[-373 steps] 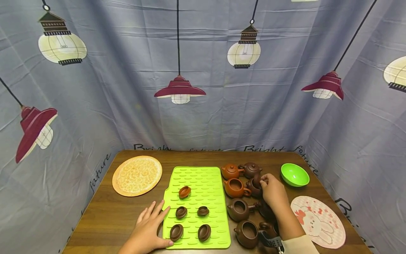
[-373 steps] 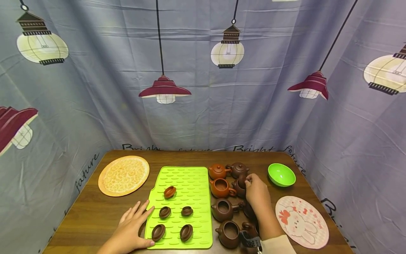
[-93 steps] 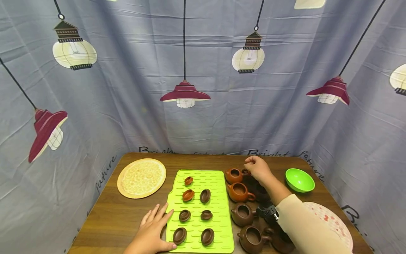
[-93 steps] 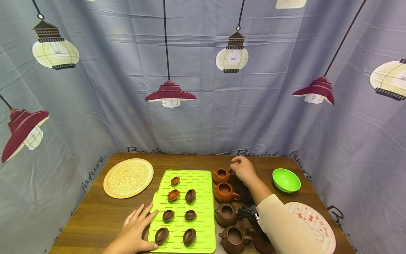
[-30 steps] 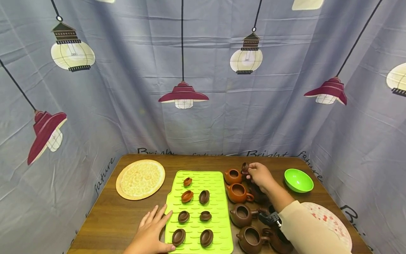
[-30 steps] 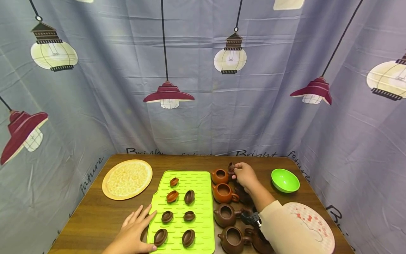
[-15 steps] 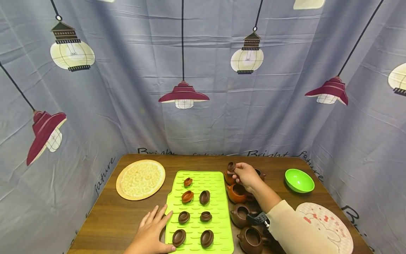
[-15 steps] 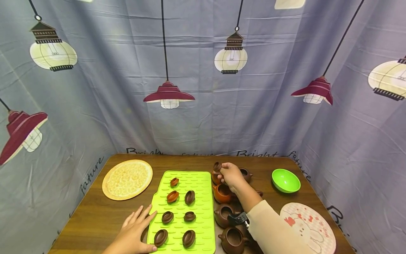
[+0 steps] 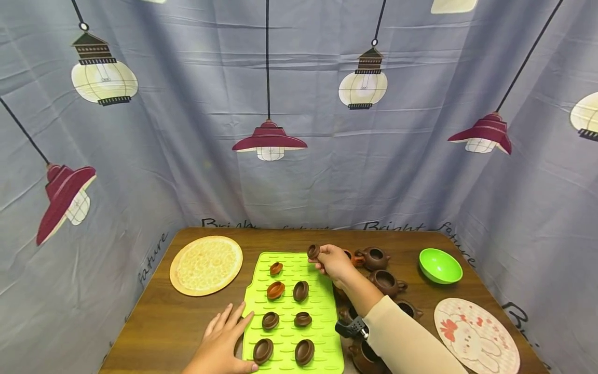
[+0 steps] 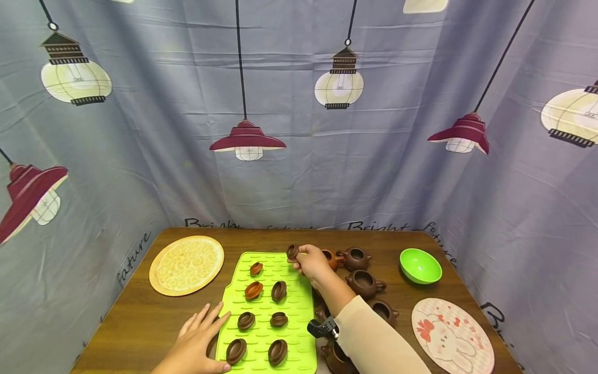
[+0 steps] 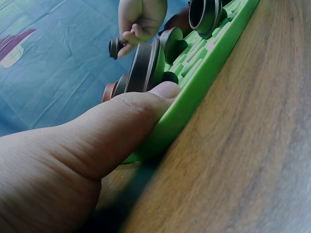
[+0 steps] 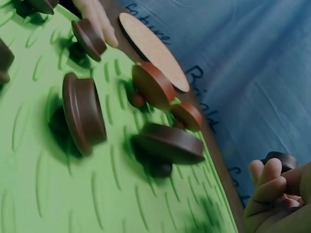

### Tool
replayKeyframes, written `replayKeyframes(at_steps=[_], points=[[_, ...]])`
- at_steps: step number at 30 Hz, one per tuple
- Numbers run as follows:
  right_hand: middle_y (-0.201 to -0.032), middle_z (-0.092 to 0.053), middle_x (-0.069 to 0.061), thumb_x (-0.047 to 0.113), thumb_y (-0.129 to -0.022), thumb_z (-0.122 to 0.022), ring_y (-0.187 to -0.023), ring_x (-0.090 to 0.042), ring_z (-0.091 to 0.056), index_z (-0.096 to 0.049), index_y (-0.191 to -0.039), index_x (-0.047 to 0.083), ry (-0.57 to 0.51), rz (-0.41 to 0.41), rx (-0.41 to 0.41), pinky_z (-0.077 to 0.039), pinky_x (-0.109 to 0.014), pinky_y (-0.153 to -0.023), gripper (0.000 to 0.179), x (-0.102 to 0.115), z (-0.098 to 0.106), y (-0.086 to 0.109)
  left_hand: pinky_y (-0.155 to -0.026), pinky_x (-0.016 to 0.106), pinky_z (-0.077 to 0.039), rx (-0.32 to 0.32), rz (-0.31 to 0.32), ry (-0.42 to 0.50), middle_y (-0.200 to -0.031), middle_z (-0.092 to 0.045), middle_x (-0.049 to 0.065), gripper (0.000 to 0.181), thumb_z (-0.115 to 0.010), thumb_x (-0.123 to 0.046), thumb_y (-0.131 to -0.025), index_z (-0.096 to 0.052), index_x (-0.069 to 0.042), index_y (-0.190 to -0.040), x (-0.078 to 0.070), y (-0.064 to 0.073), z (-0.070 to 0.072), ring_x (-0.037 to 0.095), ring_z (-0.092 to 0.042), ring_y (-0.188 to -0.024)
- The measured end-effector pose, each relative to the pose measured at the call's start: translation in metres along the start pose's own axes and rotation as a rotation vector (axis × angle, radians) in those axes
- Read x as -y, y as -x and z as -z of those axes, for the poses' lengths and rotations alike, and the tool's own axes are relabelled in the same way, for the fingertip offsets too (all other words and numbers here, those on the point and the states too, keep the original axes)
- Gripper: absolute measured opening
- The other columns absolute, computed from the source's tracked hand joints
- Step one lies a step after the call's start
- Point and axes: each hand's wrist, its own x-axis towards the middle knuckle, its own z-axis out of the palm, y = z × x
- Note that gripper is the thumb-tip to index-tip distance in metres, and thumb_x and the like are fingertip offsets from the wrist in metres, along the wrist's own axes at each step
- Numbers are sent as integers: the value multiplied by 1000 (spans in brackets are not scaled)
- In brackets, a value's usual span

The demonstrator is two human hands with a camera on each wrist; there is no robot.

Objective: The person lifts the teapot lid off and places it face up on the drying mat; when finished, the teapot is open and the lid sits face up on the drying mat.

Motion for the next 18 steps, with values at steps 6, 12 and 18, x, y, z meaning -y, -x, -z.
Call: replayKeyframes(at_steps=[6, 12, 18], points=[[-120, -74, -23, 8, -112, -46, -73, -16, -64, -56, -128, 2, 33, -18, 16, -51, -27, -66, 20, -4, -16, -3, -120, 72, -13, -2, -8, 13, -172, -28, 15, 120, -82, -80, -65, -46, -15, -159, 0, 0, 1, 53, -20, -156], [-113, -77, -18, 9, -112, -46, -73, -16, -65, -56, -125, 1, 81, -40, -1, -51, -27, -66, 18, -8, -28, -5, -120, 72, -13, 2, -8, 15, -172, -27, 15, 120, -82, -80, -65, -45, -16, -160, 1, 0, 0, 53, -20, -156], [-105, -77, -18, 6, -111, -46, -70, -13, -64, -57, -120, -1, 100, -68, -23, -50, -24, -62, 16, -14, -37, -8, -120, 74, -14, 10, -5, 14, -173, -27, 14, 120, -79, -83, -66, -45, -16, -160, 0, 0, 2, 52, -19, -157]])
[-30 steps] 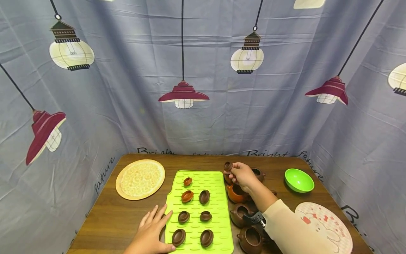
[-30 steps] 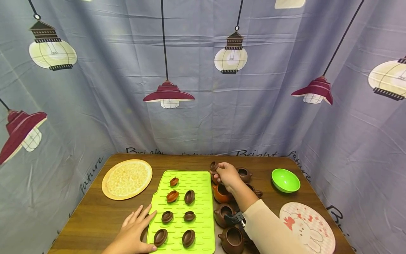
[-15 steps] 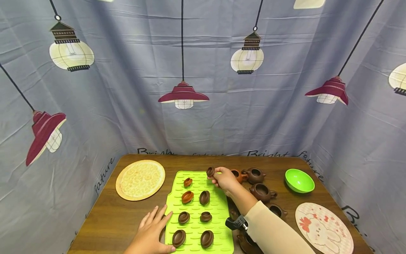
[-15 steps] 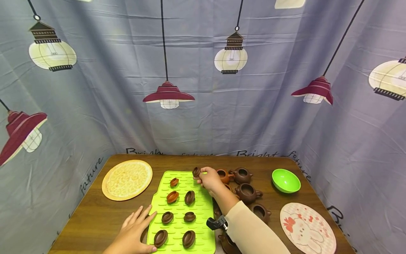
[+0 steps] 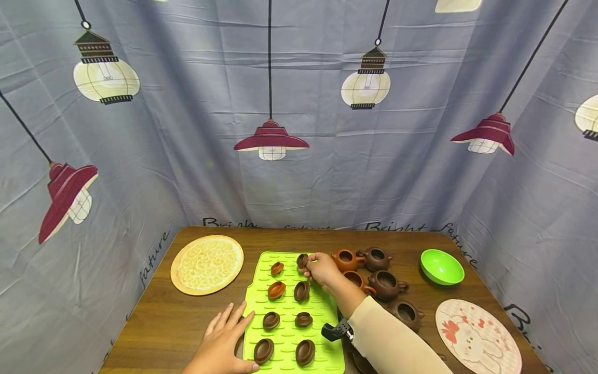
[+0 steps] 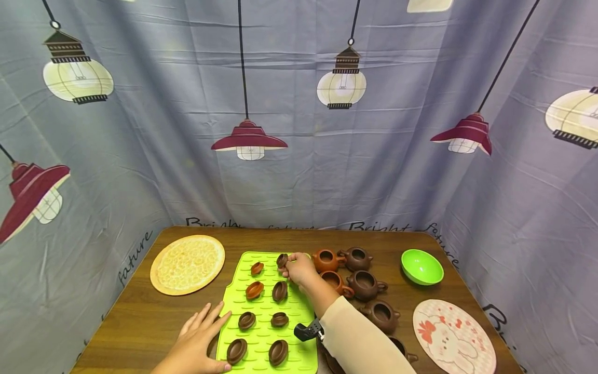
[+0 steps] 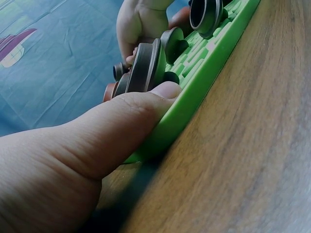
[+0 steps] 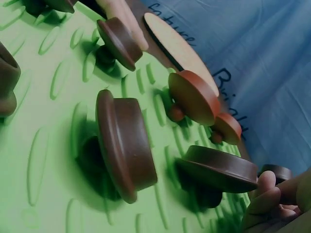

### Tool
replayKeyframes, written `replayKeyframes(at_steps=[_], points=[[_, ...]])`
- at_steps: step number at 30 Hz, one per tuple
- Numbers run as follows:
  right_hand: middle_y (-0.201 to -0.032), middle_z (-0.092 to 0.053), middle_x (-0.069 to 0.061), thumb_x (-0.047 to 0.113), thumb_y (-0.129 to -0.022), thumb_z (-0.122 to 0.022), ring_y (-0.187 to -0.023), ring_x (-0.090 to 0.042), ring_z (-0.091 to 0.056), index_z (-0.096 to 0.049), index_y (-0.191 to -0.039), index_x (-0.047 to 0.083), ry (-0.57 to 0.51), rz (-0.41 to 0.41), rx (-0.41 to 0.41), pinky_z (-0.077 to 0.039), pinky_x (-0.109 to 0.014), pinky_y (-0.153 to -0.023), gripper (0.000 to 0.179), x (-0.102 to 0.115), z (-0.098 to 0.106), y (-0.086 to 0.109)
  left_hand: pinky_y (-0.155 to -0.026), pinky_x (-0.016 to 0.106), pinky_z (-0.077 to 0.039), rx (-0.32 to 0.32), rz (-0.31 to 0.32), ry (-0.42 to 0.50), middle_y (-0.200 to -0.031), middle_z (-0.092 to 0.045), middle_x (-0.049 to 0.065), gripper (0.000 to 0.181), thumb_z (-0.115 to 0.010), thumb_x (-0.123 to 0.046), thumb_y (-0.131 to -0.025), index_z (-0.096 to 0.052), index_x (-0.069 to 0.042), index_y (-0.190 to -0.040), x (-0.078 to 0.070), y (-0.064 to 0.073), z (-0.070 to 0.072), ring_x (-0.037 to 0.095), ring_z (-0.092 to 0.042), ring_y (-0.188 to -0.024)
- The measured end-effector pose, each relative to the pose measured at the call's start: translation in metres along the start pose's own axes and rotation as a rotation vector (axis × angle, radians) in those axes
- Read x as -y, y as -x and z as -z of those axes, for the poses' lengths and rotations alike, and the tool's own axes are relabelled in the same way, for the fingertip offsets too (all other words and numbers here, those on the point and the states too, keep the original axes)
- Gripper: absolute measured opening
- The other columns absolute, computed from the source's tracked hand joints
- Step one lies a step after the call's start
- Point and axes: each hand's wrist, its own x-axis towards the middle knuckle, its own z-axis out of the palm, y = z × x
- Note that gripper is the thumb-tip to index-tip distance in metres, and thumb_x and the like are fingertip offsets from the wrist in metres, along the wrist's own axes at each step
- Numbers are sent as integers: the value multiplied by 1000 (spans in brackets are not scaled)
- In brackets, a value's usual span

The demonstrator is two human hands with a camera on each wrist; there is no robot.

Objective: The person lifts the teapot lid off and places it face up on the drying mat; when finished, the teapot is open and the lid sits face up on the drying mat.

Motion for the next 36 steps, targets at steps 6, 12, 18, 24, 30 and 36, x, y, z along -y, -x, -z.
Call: replayKeyframes(at_steps=[6, 12, 18, 24, 30, 36], points=[[-98, -75, -15, 7, -111, -48, -66, -11, -62, -59, -115, -1, 39, -29, -6, -46, -23, -58, 15, -4, -3, -2, -120, 73, -14, 4, 3, 7, -172, -27, 15, 120, -81, -81, -66, -45, -16, -160, -1, 0, 1, 52, -19, -157], [-95, -76, -17, 5, -110, -47, -62, -11, -61, -60, -114, -4, 51, -27, -13, -46, -21, -54, 17, -6, -4, -1, -120, 73, -13, 4, -2, 5, -173, -26, 14, 118, -83, -78, -67, -45, -16, -160, -1, -2, -1, 52, -19, -157], [-90, -74, -17, 2, -109, -45, -61, -11, -60, -59, -115, -4, 53, -48, -23, -48, -20, -54, 16, -6, -1, 0, -120, 73, -12, 6, -5, 9, -173, -25, 13, 119, -83, -78, -67, -44, -17, -161, -1, -4, -2, 52, -18, -157], [-90, -73, -15, -1, -108, -42, -64, -11, -61, -53, -132, -10, 71, -50, -3, -53, -22, -58, 27, -5, 4, 7, -120, 73, -9, 23, 4, 31, -174, -22, 13, 120, -83, -77, -67, -42, -17, -162, -2, -5, -2, 52, -16, -158], [-88, -72, -14, 1, -106, -48, -62, -12, -61, -51, -138, -16, 124, -23, 48, -56, -24, -60, 37, 0, 11, 19, -120, 72, -5, 21, 10, 52, -174, -22, 13, 119, -84, -75, -67, -42, -17, -161, -1, -4, 3, 52, -13, -158], [-96, -69, -17, 5, -101, -60, -66, -23, -63, -52, -141, -7, 214, 38, 6, -52, -35, -59, 43, 4, 18, 36, -120, 72, -6, 29, 21, 51, -174, -22, 13, 118, -84, -75, -67, -43, -17, -161, 1, -5, 4, 52, -13, -158]])
